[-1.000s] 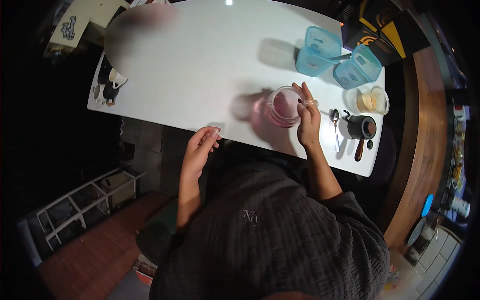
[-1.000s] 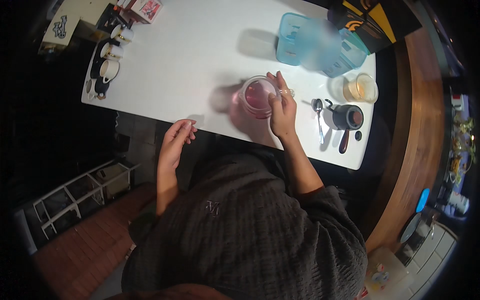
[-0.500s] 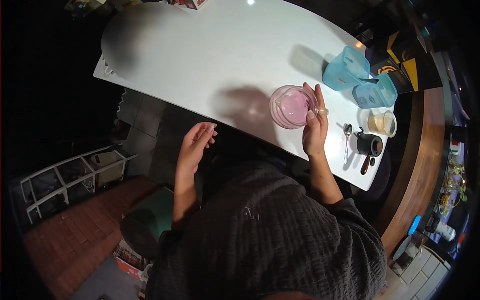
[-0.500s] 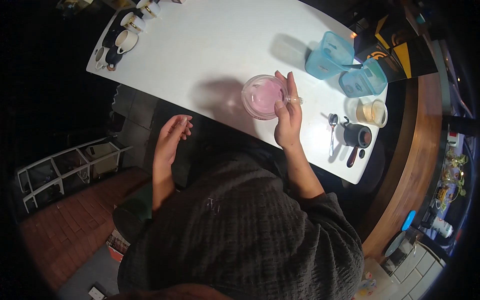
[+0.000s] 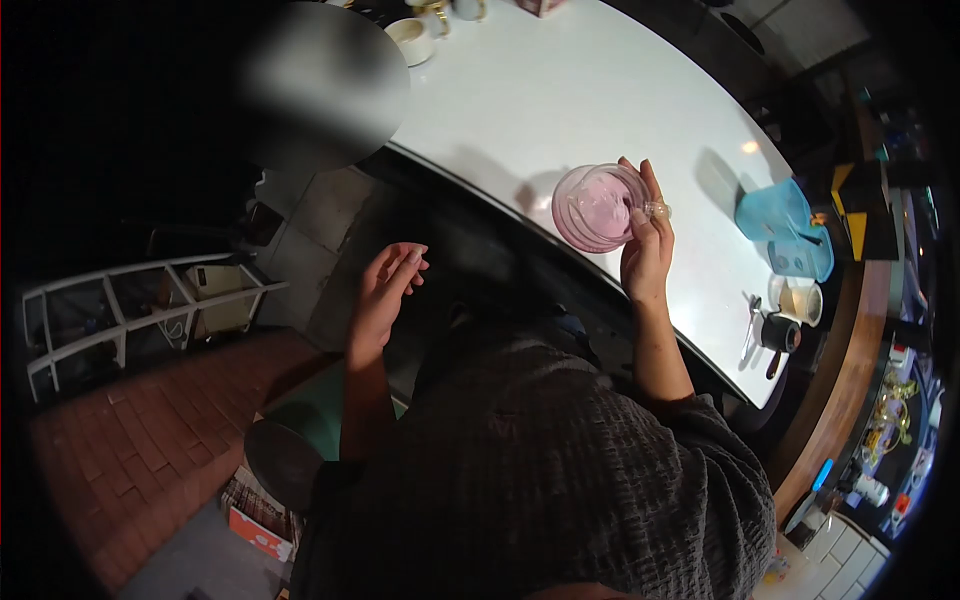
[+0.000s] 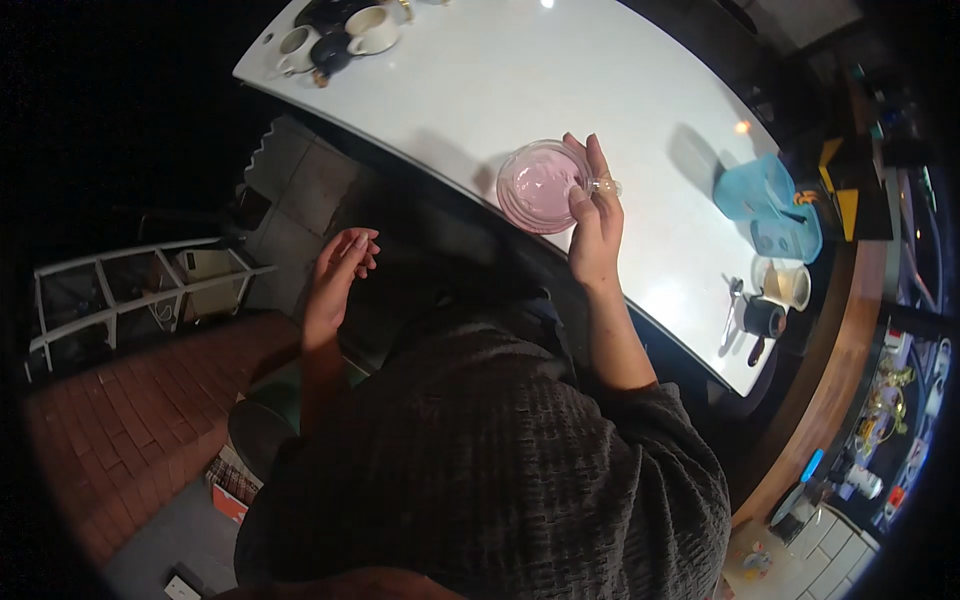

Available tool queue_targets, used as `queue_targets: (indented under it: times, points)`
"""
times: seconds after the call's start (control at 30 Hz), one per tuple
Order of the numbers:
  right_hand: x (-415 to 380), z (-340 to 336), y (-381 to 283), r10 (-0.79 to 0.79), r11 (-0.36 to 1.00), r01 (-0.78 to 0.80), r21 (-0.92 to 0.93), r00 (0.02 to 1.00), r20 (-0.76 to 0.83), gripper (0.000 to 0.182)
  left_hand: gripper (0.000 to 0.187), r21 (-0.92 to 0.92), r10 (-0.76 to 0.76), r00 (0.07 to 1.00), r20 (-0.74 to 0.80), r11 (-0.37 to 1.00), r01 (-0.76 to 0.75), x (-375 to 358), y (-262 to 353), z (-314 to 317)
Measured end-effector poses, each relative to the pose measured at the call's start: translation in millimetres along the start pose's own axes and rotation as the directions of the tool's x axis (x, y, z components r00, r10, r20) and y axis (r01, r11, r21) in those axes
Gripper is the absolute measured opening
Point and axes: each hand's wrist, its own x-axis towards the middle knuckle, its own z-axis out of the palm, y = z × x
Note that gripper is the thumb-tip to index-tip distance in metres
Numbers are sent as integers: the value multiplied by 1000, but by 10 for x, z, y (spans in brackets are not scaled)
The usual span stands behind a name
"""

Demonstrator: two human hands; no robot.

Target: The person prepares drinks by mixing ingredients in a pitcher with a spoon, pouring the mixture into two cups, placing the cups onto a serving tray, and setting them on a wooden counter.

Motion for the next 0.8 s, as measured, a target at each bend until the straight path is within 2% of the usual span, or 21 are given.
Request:
queue_targets:
  times: [0.07,0.17,0.23,0.27,0.3,0.37,0.43,0.5,0.57,0.63,0.7,0.77,0.8]
  points:
    - [61,351,30,-42,999,42,-4,998,46,62,23,26,-1,999,-40,1000,2,-42,44,-316]
    - [162,738,92,83,989,-103,109,981,176,62,24,21,16,992,-128,1000,-13,-160,98,-742]
    - [242,1059,63,96,987,-119,105,975,199,62,25,-5,2,982,-191,1000,-3,-222,37,-1019]
    - [282,1235,58,52,994,-72,78,971,232,62,26,-23,-6,973,-229,1000,0,-257,7,-1129]
    - [327,1383,66,8,998,-23,56,964,266,62,26,-39,-7,968,-251,999,-3,-293,-2,-1204]
    - [420,1610,97,3,996,-33,78,933,359,62,27,-64,-58,937,-344,997,38,-382,8,-1347]
    - [541,1789,135,85,969,-178,172,891,446,63,27,-113,-46,923,-381,994,3,-454,-58,-1462]
    - [672,1998,179,58,981,-142,132,865,499,63,27,-167,-35,901,-433,985,-42,-520,-101,-1510]
    - [808,2234,229,-7,996,-42,76,832,555,63,27,-179,-50,856,-514,983,-50,-592,-115,-1523]
    - [921,2426,259,-6,987,-100,126,761,649,63,28,-185,-51,799,-600,980,-76,-680,-83,-1500]
    - [1058,2615,300,46,955,-237,179,714,698,64,28,-186,-54,727,-685,977,-102,-788,-44,-1457]
    - [1145,2812,367,19,956,-237,175,641,767,67,27,-212,-83,630,-772,968,-133,-909,-23,-1352]
    - [1149,2928,375,-6,962,-211,171,612,791,66,26,-219,-63,593,-803,956,-195,-959,-97,-1301]
